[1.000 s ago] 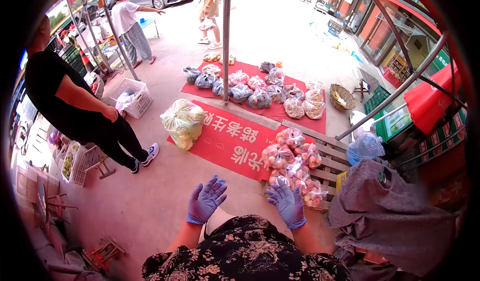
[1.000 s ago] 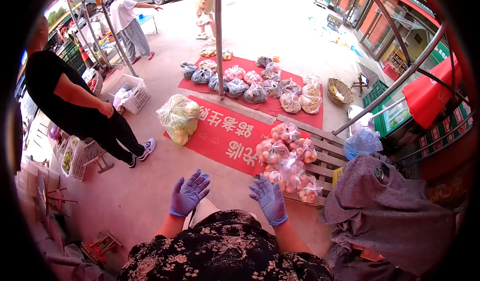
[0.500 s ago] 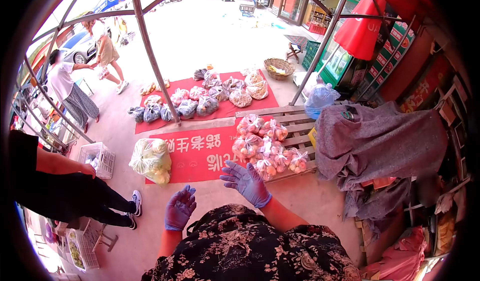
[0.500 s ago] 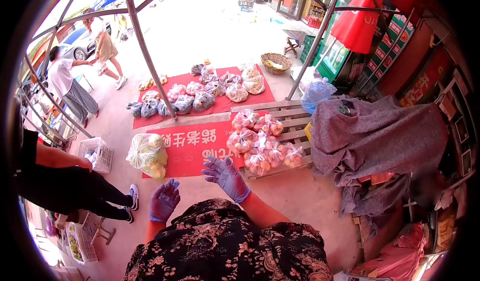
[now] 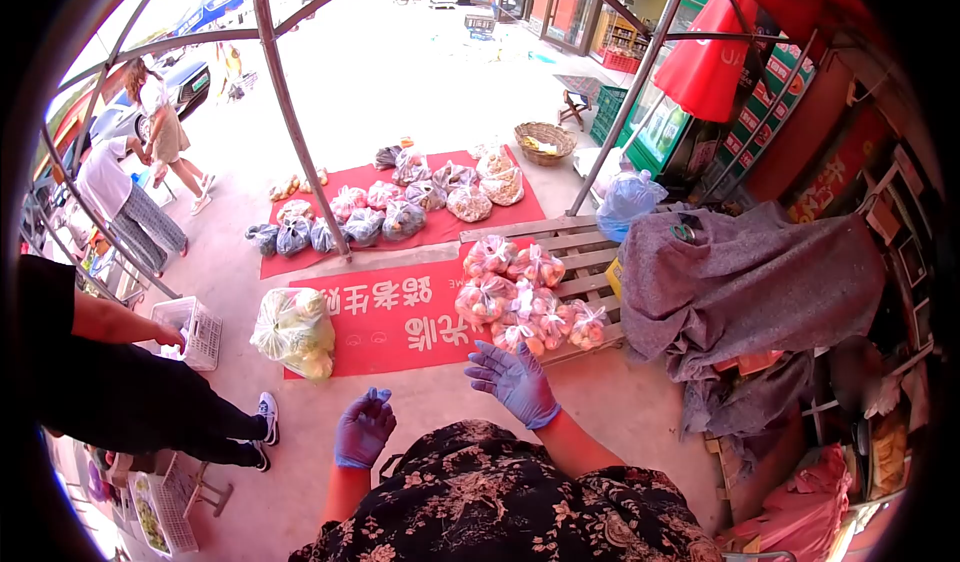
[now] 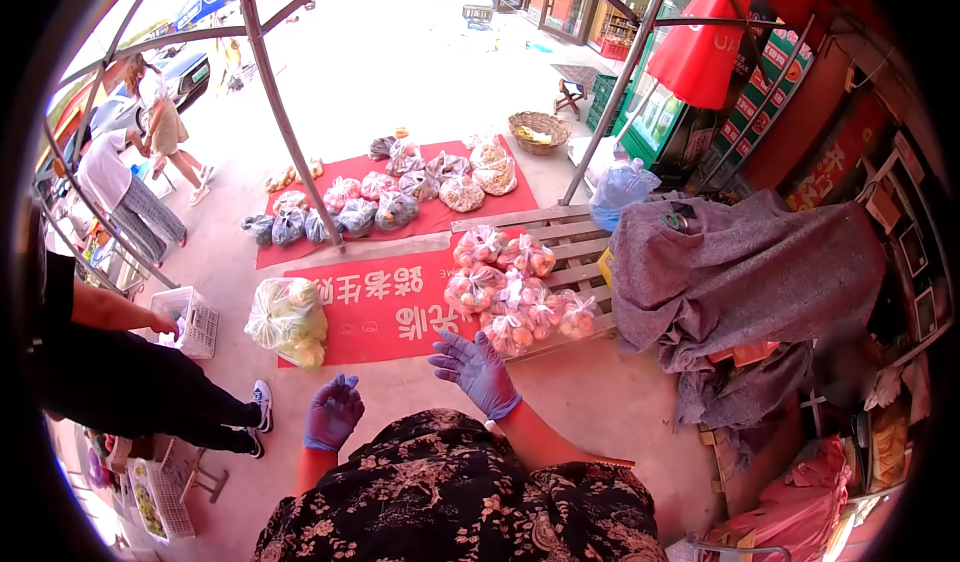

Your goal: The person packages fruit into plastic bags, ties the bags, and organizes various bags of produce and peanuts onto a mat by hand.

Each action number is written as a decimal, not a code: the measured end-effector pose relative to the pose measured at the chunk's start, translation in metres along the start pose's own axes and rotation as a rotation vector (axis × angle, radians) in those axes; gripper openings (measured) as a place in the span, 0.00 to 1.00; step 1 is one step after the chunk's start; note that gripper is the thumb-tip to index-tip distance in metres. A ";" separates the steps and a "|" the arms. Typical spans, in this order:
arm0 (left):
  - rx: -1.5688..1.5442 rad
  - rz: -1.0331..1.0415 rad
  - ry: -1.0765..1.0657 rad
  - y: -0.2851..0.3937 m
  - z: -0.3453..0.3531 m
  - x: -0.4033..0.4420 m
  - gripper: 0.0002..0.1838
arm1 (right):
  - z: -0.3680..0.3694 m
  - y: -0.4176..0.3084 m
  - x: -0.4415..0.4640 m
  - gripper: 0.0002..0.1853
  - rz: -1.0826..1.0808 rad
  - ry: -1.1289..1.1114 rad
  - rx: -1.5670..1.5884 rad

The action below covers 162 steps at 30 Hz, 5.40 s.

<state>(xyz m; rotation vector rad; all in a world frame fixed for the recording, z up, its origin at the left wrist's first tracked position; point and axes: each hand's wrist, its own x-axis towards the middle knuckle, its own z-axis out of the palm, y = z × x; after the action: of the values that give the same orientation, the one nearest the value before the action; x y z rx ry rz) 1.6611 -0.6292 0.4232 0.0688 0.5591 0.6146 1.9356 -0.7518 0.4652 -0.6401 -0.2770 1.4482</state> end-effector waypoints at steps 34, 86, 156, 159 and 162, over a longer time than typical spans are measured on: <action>-0.146 0.731 0.007 -0.115 0.019 -0.070 0.31 | 0.026 -0.016 0.077 0.40 0.699 -0.379 -0.177; -0.199 0.089 0.101 0.049 -0.038 -0.020 0.15 | 0.017 0.041 0.067 0.36 0.268 -0.004 0.104; 0.144 -0.181 0.154 0.431 0.162 0.876 0.28 | -0.181 -0.199 0.929 0.35 0.272 0.246 0.257; 0.142 -0.231 0.181 0.456 0.174 0.924 0.27 | -0.169 -0.203 0.975 0.35 0.330 0.261 0.196; 0.145 -0.285 0.106 0.487 0.178 0.973 0.24 | -0.173 -0.196 1.029 0.33 0.329 0.255 0.222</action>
<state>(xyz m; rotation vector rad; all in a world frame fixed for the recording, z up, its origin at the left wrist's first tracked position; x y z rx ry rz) 2.1520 0.3371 0.2197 0.0914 0.7019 0.3008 2.3234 0.2084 0.2301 -0.7014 0.1958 1.6609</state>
